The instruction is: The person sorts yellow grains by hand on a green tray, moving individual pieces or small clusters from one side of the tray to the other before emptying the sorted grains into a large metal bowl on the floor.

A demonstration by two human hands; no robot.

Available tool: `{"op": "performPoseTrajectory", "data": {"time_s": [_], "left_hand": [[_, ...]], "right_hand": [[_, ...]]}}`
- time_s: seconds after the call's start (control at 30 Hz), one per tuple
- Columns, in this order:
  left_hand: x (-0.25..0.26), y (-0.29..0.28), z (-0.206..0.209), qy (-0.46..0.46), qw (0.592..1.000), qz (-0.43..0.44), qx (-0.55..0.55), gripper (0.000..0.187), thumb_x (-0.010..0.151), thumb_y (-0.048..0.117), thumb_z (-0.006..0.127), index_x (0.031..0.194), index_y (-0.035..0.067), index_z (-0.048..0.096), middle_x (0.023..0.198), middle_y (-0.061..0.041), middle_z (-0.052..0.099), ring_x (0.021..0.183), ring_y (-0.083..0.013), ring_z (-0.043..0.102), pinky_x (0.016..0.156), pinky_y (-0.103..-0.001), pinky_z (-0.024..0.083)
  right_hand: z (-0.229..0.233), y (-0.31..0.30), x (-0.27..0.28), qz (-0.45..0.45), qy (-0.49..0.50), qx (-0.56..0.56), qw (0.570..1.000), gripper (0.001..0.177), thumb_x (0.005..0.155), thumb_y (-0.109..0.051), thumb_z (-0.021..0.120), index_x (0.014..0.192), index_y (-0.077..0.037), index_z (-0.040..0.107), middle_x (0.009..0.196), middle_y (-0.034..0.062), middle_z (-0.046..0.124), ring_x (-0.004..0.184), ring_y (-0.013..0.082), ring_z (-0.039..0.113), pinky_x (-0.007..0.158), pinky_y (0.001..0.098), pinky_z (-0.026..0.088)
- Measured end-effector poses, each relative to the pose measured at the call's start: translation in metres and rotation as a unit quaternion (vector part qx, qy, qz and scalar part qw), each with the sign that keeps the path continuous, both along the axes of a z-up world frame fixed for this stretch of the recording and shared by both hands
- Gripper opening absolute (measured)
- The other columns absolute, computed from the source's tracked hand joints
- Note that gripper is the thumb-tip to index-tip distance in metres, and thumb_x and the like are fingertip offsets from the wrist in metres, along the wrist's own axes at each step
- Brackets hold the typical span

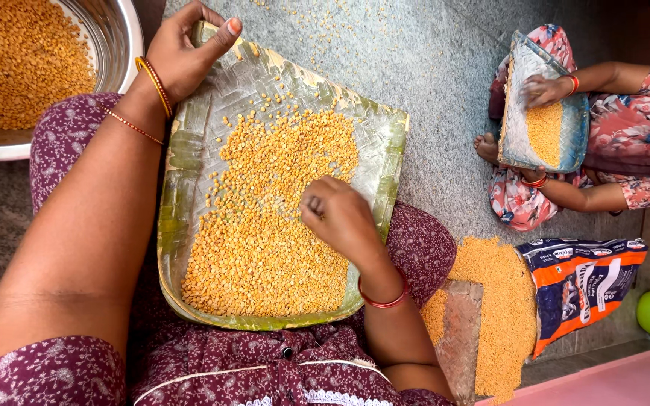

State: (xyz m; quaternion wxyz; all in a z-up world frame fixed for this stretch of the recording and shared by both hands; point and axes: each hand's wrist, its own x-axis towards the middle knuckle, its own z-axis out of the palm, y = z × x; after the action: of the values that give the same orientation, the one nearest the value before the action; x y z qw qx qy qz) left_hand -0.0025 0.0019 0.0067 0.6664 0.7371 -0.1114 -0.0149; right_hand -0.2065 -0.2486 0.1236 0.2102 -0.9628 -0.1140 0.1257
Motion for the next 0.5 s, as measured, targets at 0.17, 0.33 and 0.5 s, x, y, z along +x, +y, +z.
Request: {"op": "performPoseTrajectory", "data": {"time_s": [0.17, 0.33, 0.5], "left_hand": [[0.0, 0.001, 0.0, -0.016, 1.0, -0.007, -0.022, 0.047, 0.106, 0.052, 0.074, 0.109, 0.006, 0.067, 0.105, -0.001, 0.067, 0.102, -0.0102, 0.059, 0.092, -0.029, 0.046], [0.001, -0.002, -0.002, 0.001, 0.999, -0.007, -0.038, 0.046, 0.106, 0.051, 0.076, 0.108, 0.006, 0.066, 0.104, 0.0, 0.066, 0.102, -0.0101, 0.057, 0.091, -0.03, 0.047], [0.001, 0.0, -0.007, -0.036, 0.998, -0.023, -0.054, 0.041, 0.108, 0.047, 0.073, 0.111, 0.007, 0.066, 0.108, 0.0, 0.067, 0.106, -0.0097, 0.058, 0.095, -0.03, 0.047]], "right_hand": [[0.016, -0.06, 0.008, -0.268, -0.093, 0.054, 0.957, 0.013, 0.087, -0.002, 0.073, 0.094, -0.007, 0.063, 0.084, 0.0023, 0.068, 0.071, 0.0092, 0.067, 0.061, 0.0256, 0.059], [0.023, -0.098, 0.003, -0.29, -0.195, 0.089, 0.933, 0.017, 0.091, 0.004, 0.067, 0.105, -0.005, 0.066, 0.088, 0.0011, 0.067, 0.073, 0.0081, 0.063, 0.064, 0.021, 0.053], [0.014, -0.096, 0.001, -0.303, -0.146, 0.148, 0.93, 0.019, 0.094, 0.005, 0.065, 0.106, -0.006, 0.075, 0.092, 0.0014, 0.067, 0.069, 0.0053, 0.058, 0.058, 0.0195, 0.046]]}}
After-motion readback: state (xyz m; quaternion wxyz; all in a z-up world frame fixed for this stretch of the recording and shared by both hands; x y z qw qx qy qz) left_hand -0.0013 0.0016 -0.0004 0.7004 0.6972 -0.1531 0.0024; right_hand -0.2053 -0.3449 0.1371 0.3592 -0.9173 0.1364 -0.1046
